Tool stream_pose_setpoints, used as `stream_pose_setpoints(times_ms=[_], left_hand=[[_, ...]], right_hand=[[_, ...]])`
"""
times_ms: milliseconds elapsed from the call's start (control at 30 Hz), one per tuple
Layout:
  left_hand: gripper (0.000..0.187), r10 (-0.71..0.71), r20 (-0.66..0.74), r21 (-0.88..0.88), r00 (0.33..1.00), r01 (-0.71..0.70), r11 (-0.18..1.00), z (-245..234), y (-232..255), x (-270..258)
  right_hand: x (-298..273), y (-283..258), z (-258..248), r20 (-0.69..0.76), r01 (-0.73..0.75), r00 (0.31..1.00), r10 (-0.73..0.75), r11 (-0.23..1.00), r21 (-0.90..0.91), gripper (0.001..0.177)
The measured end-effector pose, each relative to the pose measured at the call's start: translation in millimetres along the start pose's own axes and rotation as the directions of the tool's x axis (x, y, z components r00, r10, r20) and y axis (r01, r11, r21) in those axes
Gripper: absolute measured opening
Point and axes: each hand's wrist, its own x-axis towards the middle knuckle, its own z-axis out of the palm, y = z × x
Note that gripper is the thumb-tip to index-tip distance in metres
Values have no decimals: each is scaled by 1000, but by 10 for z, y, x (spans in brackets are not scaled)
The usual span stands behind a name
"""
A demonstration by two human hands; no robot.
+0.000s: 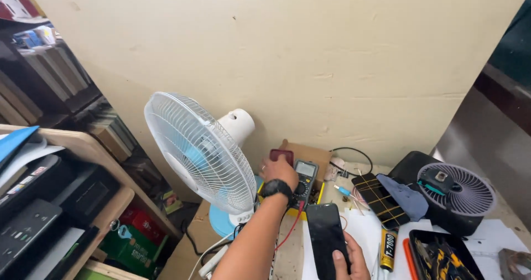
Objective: The person handles a green smartphone and a SIM card tray on a cluttered workbench. They use a small tool to manipulate the SIM tray and then insert it into the phone. Finally, they pick up a black smartphone and interact with the screen.
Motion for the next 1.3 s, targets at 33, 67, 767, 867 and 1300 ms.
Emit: stream_pose_setpoints(times_ms=[33, 67, 767, 867, 1300], left_hand=[[53, -158, 159, 7, 975, 159, 987, -146, 105, -2], [53, -157, 164, 8, 974, 158, 987, -74, 96, 48], [77, 146, -277, -594, 950, -289, 751, -711, -821, -2664], [116, -107, 4, -804, 994, 67, 591, -643, -1027, -2850], [84, -260, 408, -903, 875, 344, -258, -662, -1225, -3038]], right_hand=[[56, 4, 9, -10, -23, 1000, 23, 999, -23, 60], [56, -1, 15, -14, -27, 1000, 26, 999, -25, 60], [69, 95, -299, -78, 106, 992, -100, 992, 72, 57], [-159, -181, -393, -85, 84, 993, -83, 996, 5, 57], [-735, -172, -818, 159, -284, 959, 235, 808, 516, 50]])
